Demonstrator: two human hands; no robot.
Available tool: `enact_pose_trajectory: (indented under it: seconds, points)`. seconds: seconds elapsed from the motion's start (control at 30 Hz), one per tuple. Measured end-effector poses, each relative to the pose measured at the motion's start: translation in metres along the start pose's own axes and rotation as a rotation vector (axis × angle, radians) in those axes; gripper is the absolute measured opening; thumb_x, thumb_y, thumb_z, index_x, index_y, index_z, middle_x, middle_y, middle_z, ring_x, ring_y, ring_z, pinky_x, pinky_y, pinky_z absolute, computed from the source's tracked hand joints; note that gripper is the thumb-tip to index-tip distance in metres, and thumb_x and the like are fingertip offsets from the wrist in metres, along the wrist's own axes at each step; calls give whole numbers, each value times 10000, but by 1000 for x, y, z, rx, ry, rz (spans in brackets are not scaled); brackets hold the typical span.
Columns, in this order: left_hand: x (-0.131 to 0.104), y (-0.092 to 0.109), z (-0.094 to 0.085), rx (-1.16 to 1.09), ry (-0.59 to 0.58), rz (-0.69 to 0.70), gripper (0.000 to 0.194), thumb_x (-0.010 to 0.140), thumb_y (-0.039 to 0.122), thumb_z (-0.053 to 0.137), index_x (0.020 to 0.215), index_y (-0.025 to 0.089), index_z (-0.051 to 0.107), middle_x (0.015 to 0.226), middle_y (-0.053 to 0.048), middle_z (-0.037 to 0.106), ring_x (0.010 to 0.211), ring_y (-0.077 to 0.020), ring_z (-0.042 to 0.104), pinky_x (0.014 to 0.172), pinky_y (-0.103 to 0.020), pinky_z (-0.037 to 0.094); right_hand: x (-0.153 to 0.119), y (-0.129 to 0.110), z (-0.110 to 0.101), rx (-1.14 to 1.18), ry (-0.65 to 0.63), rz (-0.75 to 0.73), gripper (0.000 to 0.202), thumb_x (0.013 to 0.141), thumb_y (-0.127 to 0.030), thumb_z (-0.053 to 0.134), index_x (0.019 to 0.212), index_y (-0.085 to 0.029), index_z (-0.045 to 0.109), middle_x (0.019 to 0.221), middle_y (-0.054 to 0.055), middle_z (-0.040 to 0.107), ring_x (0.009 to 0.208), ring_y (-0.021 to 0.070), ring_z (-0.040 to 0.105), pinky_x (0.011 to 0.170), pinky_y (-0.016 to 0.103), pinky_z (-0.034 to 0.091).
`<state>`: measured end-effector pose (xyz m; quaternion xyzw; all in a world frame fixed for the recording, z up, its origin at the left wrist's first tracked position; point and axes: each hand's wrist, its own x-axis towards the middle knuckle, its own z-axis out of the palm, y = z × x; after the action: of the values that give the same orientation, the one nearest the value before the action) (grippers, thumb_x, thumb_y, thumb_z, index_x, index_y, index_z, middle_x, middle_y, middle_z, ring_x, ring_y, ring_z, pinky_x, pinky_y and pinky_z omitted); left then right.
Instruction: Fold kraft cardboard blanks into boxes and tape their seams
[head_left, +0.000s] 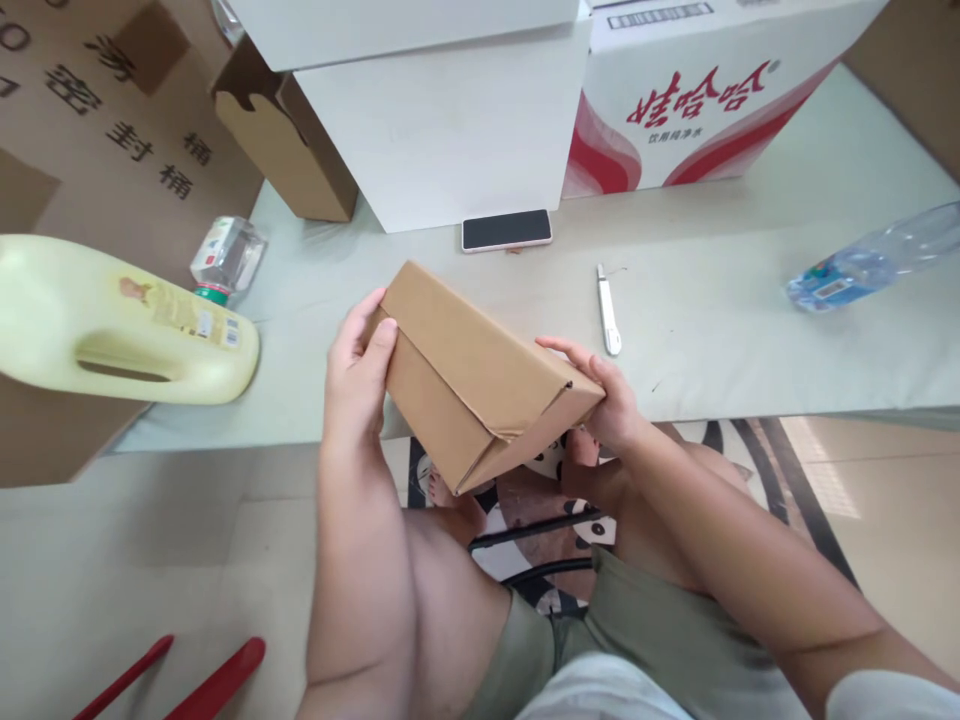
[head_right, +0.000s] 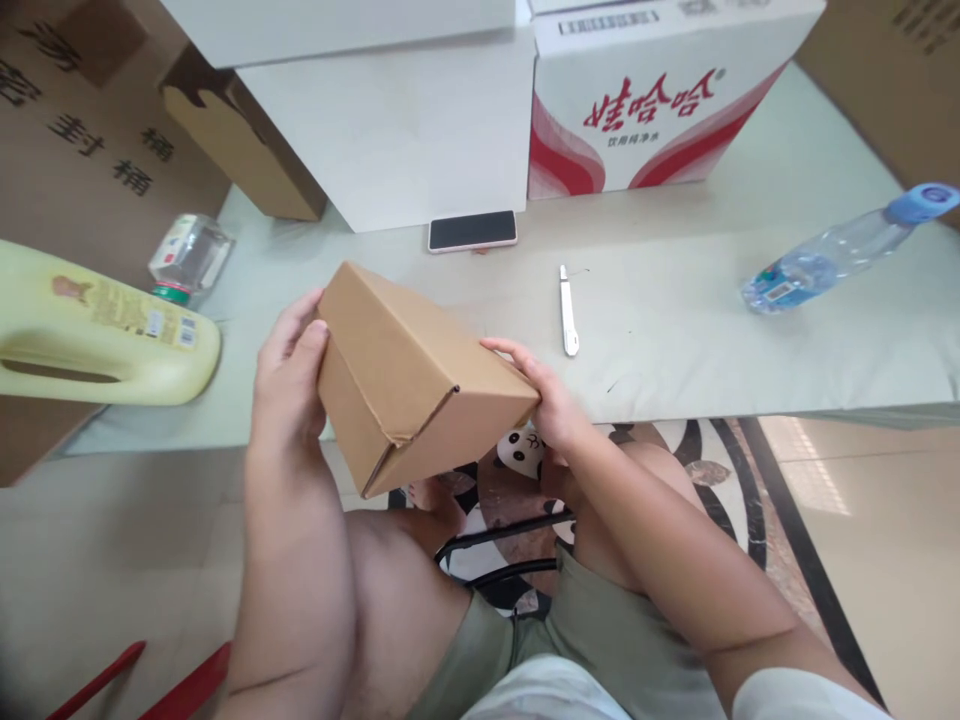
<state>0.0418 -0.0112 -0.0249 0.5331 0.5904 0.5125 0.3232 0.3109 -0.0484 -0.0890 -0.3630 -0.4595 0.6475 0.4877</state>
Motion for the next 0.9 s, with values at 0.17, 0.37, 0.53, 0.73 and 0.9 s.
enact_pose_trajectory:
  seconds: [0.17,0.37,0.53,0.73,0.9]
  points:
    - [-5,2,7,-111,67,29,676,791,752,648,1247,253,642,1356,-108,652,1281,-310,615,1093,-448,500,5,4,-3,-47,-2,-43,670,917,-719,346,1340,-251,570,1270,82,714,1112,295,707,934,493,576]
    - [2,-21,21,1,-2,-15,744,800,692,695,1417,316,517,1602,-103,433,1511,-319,377,1186,-469,401,21,9,-13,-27,35,-212,796,866,-800,356,1461,-282,462,1496,95,574,1306,304,615,1032,550,535]
    - [-2,-29,46,-263,-89,-367,531,863,635,636,1222,245,644,1364,-112,664,1300,-328,614,1016,-458,556,25,9,-19,-217,38,-321,754,904,-796,346,1485,-331,471,1593,56,480,1454,288,485,1026,528,555]
    - [-9,-19,52,-496,-127,-467,508,840,575,673,1220,240,625,1296,-96,711,1217,-303,677,939,-410,598,24,14,-24,-397,26,-391,659,954,-734,388,1474,-347,505,1657,19,374,1551,283,329,1229,542,375]
    - [-3,-25,46,-563,-184,-665,388,885,531,631,1065,193,699,1140,-122,766,1132,-310,715,913,-427,619,22,14,-22,-454,114,-539,565,990,-648,394,1453,-352,524,1617,51,399,1510,300,395,1186,553,430]
